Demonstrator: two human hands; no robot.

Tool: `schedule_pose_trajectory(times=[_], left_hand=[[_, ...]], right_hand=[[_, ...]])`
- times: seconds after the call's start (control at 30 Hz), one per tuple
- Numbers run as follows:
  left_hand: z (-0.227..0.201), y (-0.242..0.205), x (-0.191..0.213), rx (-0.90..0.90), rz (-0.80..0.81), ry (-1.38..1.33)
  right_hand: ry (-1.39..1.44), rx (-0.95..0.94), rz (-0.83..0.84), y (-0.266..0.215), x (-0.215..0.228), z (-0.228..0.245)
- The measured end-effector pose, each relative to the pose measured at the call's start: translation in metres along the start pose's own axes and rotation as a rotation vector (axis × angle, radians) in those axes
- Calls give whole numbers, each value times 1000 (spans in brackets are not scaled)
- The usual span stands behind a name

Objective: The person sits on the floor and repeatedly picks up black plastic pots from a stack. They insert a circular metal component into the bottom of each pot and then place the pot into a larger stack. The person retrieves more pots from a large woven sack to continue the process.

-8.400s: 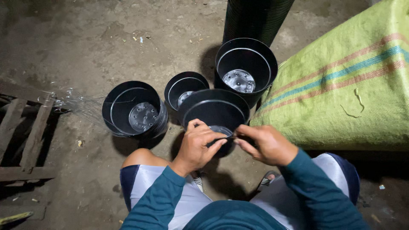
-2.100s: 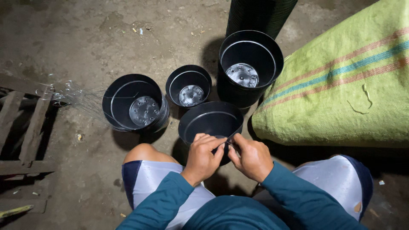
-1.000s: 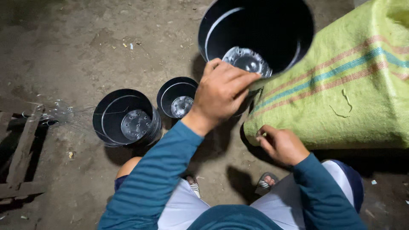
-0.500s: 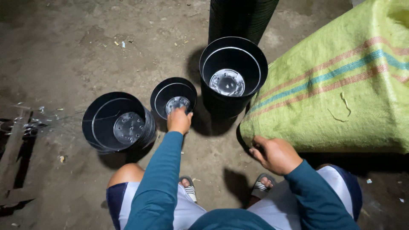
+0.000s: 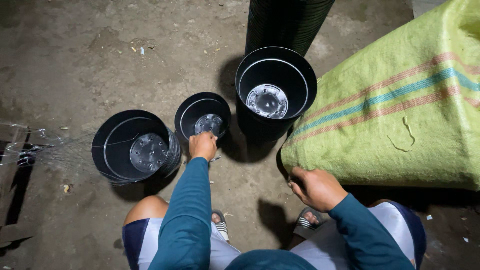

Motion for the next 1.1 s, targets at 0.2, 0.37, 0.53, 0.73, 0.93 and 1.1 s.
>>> schedule_pose_trajectory(times=[0.2,0.37,0.53,0.73,0.93,1.1], left_hand=[[-16,0,-3,-226,-320,215],[-23,4,38,-158,-512,22],[-35,27,118,60,-665,-278],[-71,-7,216,-5,-623,-409],[-117,-79,279,-264,-565,-484],[-143,-130,291,-234,-349,-516]], right_hand=[[17,-11,44,3,-4,4],[-1,-18,48,0,-1,6],[-25,11,-11,-5,0,11],[-25,43,-34,-12,3,23],[341,97,-252,-20,23,48],[578,225,-514,-30,36,80]])
Point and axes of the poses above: each hand's wrist, its own y-axis towards the middle knuckle, its own x-axis out of the back of the hand, z = x × y, the point moved 2 cm from there along y, towards the middle knuckle, and after that the axes turned 6 degrees about -x, right-handed, at the moved point
